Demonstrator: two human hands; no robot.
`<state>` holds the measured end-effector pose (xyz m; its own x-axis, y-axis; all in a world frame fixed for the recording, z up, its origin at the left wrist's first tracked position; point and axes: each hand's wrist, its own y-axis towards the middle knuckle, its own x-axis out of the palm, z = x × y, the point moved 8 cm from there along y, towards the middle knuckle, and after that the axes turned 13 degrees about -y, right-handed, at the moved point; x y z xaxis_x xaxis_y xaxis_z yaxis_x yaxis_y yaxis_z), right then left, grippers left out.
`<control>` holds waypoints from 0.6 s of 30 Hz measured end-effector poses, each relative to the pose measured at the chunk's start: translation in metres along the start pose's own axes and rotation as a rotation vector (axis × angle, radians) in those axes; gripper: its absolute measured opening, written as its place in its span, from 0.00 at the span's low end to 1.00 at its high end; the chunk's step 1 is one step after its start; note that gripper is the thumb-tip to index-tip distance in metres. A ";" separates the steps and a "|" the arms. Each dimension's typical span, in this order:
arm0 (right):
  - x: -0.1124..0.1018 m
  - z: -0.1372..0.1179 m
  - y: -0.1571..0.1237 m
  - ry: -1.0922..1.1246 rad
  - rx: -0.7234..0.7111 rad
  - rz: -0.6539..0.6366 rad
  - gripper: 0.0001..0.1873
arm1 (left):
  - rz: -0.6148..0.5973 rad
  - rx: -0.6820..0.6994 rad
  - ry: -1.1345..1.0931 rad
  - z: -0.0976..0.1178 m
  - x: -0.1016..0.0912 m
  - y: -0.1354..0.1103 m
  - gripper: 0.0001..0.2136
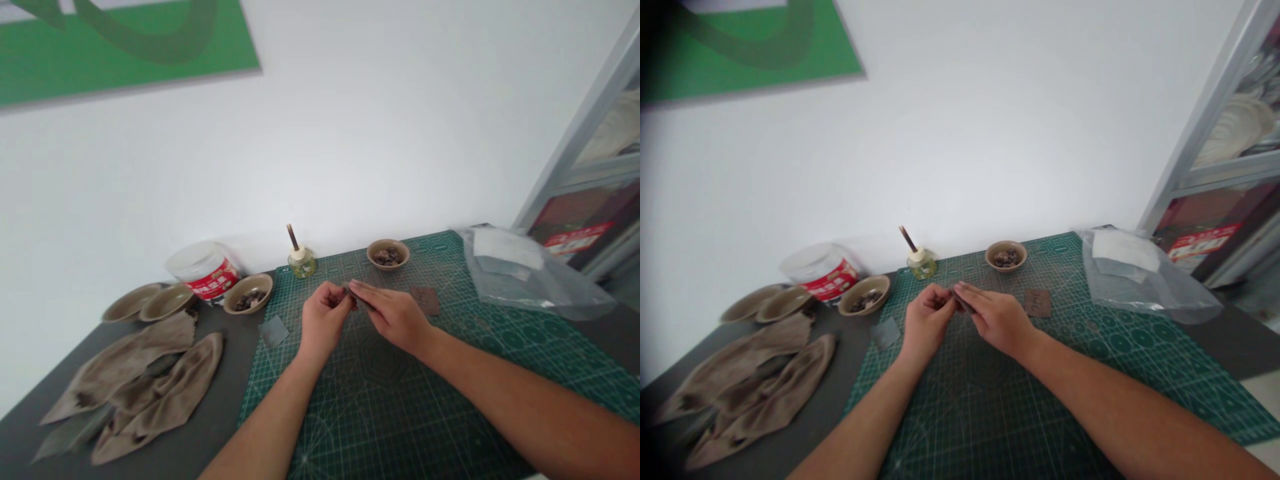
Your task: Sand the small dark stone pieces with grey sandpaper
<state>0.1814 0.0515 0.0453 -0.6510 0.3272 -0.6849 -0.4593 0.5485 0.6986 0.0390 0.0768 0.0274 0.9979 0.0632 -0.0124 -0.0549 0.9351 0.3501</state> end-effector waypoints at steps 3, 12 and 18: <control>0.001 -0.007 0.001 -0.001 -0.075 -0.021 0.32 | 0.034 0.021 0.052 0.004 -0.003 0.000 0.07; -0.005 -0.013 0.002 -0.006 -0.142 -0.013 0.33 | 0.053 0.008 0.028 0.002 -0.007 0.001 0.04; -0.007 -0.006 0.003 0.011 -0.060 -0.004 0.31 | 0.027 0.019 0.057 0.001 -0.005 0.000 0.05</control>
<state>0.1809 0.0458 0.0534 -0.6558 0.3163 -0.6855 -0.4972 0.5023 0.7074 0.0344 0.0758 0.0288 0.9925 0.1085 -0.0555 -0.0807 0.9262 0.3683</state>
